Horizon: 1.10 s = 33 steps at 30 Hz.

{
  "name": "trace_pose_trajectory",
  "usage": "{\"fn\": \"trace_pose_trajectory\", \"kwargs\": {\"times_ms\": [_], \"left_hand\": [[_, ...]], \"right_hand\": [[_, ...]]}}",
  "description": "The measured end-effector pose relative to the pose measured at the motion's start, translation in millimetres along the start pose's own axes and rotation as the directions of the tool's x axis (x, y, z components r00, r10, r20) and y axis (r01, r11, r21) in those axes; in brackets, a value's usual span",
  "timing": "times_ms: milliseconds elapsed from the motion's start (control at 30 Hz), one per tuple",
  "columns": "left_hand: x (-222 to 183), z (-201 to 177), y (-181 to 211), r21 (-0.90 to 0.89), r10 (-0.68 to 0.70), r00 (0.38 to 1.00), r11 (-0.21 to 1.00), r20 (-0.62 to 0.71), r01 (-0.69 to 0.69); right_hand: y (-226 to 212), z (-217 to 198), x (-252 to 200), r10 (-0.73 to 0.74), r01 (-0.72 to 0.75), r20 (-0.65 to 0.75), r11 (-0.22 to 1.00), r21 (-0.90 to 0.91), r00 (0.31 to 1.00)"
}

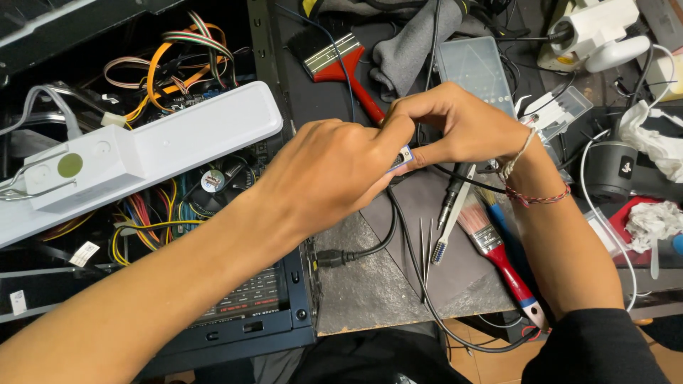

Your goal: Repairing a computer by navigating BIOS settings and connecting internal power cables

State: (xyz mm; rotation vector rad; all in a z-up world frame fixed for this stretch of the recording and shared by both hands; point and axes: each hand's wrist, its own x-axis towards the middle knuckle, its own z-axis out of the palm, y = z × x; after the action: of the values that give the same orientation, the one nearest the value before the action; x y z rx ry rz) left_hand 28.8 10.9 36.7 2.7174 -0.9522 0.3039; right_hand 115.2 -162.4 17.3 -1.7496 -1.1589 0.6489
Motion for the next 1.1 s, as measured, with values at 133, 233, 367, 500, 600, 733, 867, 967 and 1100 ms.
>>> {"fn": "trace_pose_trajectory", "kwargs": {"times_ms": [133, 233, 367, 500, 600, 733, 867, 967, 1100], "left_hand": [[0.0, 1.8, -0.3, -0.05, 0.06, 0.998, 0.997, -0.03, -0.061], [0.3, 1.8, 0.2, -0.053, 0.057, 0.998, 0.997, -0.005, -0.058], [0.7, 1.2, 0.4, -0.068, 0.079, 0.997, 0.994, -0.015, -0.08], [1.1, 1.8, -0.3, -0.092, 0.1, 0.995, 0.991, 0.02, -0.097], [1.3, 3.0, -1.8, -0.134, 0.144, 0.989, 0.981, 0.029, -0.139], [4.0, 1.4, -2.6, -0.096, 0.144, 0.969, 0.987, 0.2, -0.127], [5.1, -1.7, 1.0, -0.074, 0.1, 0.941, 0.994, 0.323, -0.08], [6.3, 6.9, 3.0, -0.057, 0.184, 0.945, 0.983, 0.269, -0.175], [9.7, 13.3, 23.3, -0.103, 0.27, 0.949, 0.961, 0.165, -0.255]], "right_hand": [[3.1, -0.9, -0.6, -0.014, 0.014, 0.008, 1.0, -0.014, 1.0], [6.3, -1.6, -1.4, -0.024, 0.024, 0.018, 0.999, -0.033, 1.0], [7.5, -2.2, -2.5, -0.017, 0.018, 0.016, 0.999, -0.049, 1.0], [-0.7, -1.2, -2.1, 0.061, -0.058, 0.033, 0.996, -0.072, 0.998], [-17.8, 0.4, -4.2, 0.094, -0.088, 0.017, 0.969, -0.231, 0.995], [-44.5, -5.0, -21.5, 0.261, -0.253, -0.03, 0.893, -0.373, 0.965], [-60.0, -4.6, -39.2, 0.523, -0.447, 0.004, 0.732, -0.514, 0.852], [-59.0, 6.9, -48.4, 0.608, -0.467, 0.037, 0.647, -0.603, 0.793], [-13.0, 36.3, -71.7, 0.583, -0.39, 0.077, 0.63, -0.671, 0.809]]}}
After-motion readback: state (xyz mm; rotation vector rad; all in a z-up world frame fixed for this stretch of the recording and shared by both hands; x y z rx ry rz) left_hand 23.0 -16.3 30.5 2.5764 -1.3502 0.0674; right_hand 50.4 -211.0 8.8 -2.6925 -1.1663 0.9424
